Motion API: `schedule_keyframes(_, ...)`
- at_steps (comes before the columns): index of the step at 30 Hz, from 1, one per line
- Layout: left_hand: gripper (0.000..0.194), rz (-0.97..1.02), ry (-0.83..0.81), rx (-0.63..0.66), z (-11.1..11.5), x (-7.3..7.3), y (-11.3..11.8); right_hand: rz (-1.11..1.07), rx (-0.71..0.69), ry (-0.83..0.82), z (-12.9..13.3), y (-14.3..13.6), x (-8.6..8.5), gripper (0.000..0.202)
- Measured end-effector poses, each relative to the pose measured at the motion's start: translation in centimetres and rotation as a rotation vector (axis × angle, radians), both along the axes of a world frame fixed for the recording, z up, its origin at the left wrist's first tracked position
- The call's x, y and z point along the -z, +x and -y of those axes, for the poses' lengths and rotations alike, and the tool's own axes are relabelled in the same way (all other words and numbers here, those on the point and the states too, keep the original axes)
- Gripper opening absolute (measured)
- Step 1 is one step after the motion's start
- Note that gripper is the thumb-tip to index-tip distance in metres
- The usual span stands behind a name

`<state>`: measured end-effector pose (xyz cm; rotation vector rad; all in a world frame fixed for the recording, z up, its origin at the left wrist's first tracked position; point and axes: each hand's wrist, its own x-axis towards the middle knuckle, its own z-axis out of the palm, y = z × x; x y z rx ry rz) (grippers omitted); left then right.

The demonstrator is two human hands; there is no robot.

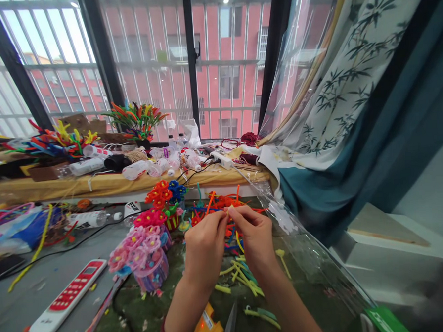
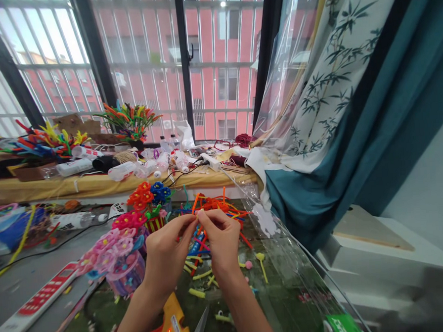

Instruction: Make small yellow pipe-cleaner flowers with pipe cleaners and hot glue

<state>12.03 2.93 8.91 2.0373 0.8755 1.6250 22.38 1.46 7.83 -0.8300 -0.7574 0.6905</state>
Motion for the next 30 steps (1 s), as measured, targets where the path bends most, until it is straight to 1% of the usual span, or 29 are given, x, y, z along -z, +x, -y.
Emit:
schedule_keyframes(5, 0.012, -0.047, 0.069, -0.026, -0.1, 0.1, 0.0, -0.033, -0.009, -0.011, -0.1, 0.0, 0.2, 0.018)
schedule_keyframes(14, 0.011, -0.142, 0.151, -0.099, -0.6, 0.8, 0.1, -0.111, 0.006, -0.034, -0.4, -0.1, 0.5, 0.02)
schedule_keyframes(21, 0.016, -0.16, 0.169, -0.117, -0.7, 0.6, -0.1, -0.183, -0.001, -0.039, -0.5, -0.5, 0.7, 0.021)
schedule_keyframes(27, 0.016, -0.144, 0.179, -0.082, -0.8, 0.9, -0.1, -0.221, -0.058, -0.054, -0.7, 0.3, 0.6, 0.022)
schedule_keyframes(30, 0.016, -0.118, 0.143, -0.047, -0.8, 0.9, -0.2, -0.225, -0.117, -0.073, -0.7, 0.7, 0.5, 0.024)
